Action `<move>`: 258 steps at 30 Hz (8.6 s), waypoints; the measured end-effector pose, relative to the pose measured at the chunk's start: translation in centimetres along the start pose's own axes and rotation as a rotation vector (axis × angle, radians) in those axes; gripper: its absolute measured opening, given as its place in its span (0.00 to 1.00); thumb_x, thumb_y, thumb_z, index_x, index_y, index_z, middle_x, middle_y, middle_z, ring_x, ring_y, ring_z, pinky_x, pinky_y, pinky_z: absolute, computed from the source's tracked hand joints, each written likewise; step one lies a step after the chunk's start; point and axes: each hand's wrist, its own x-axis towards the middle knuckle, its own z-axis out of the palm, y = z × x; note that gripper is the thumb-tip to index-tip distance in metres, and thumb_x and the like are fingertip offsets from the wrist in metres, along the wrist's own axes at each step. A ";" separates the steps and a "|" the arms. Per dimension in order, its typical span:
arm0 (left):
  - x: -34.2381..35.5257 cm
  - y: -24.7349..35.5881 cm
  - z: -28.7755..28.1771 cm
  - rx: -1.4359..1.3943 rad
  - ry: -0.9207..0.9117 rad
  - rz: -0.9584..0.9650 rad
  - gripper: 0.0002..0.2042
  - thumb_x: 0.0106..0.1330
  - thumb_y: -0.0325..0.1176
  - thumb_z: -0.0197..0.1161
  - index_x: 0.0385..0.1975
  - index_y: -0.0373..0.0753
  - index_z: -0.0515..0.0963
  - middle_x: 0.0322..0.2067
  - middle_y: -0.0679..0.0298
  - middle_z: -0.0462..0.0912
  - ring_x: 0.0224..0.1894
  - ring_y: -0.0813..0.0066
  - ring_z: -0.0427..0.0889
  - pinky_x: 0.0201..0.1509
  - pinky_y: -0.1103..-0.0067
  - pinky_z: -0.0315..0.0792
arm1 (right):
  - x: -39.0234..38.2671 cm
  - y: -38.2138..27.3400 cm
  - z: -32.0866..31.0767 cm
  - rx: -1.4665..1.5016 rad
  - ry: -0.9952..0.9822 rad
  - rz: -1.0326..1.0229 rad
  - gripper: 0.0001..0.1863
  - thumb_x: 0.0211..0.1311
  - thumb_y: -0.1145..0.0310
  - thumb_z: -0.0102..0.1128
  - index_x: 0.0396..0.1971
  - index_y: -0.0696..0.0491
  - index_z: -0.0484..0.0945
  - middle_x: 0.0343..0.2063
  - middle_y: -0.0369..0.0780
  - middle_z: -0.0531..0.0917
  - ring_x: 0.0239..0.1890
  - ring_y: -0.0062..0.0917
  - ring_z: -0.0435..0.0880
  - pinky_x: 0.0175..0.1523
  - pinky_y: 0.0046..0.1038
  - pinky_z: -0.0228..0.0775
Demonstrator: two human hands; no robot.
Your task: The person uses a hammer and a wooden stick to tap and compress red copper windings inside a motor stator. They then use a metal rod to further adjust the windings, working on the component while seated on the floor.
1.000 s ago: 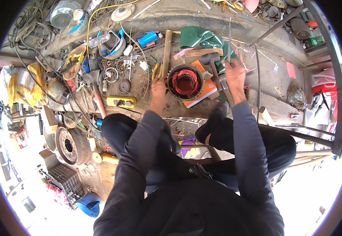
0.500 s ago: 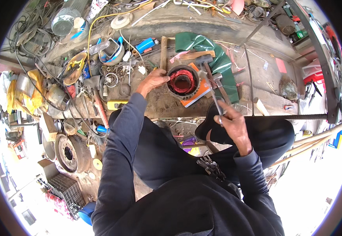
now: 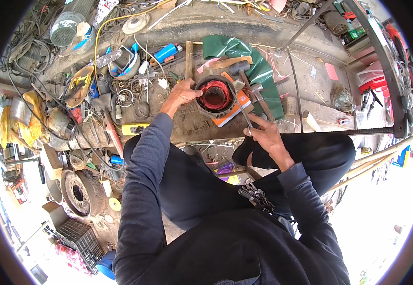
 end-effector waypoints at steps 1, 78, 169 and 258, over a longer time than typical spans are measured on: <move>0.0 0.2 0.0 0.016 0.012 -0.002 0.33 0.62 0.48 0.78 0.59 0.29 0.81 0.48 0.47 0.89 0.49 0.57 0.89 0.53 0.66 0.79 | 0.2 -0.1 0.1 0.022 -0.003 0.017 0.33 0.59 0.61 0.78 0.66 0.49 0.83 0.50 0.46 0.91 0.43 0.23 0.89 0.54 0.27 0.80; 1.0 -1.3 0.6 0.012 0.089 0.132 0.21 0.59 0.39 0.79 0.46 0.33 0.80 0.38 0.53 0.87 0.39 0.63 0.85 0.46 0.67 0.77 | 7.4 -2.2 -5.8 0.067 -0.185 0.065 0.24 0.55 0.65 0.78 0.54 0.52 0.91 0.22 0.33 0.80 0.24 0.18 0.75 0.31 0.28 0.67; -4.9 8.6 5.5 0.433 -0.234 0.552 0.08 0.70 0.34 0.66 0.44 0.42 0.86 0.36 0.48 0.89 0.42 0.45 0.89 0.45 0.52 0.80 | -4.2 -6.8 -1.7 -0.949 -0.049 -0.431 0.13 0.50 0.66 0.67 0.35 0.56 0.85 0.22 0.55 0.85 0.28 0.54 0.88 0.37 0.52 0.81; -5.5 5.1 -5.6 0.605 -0.160 -0.053 0.12 0.68 0.46 0.70 0.39 0.45 0.90 0.47 0.60 0.92 0.48 0.61 0.90 0.51 0.65 0.81 | -10.6 -3.1 -10.9 -0.541 -0.018 -0.472 0.25 0.47 0.73 0.72 0.50 0.55 0.90 0.23 0.48 0.85 0.22 0.41 0.84 0.33 0.36 0.77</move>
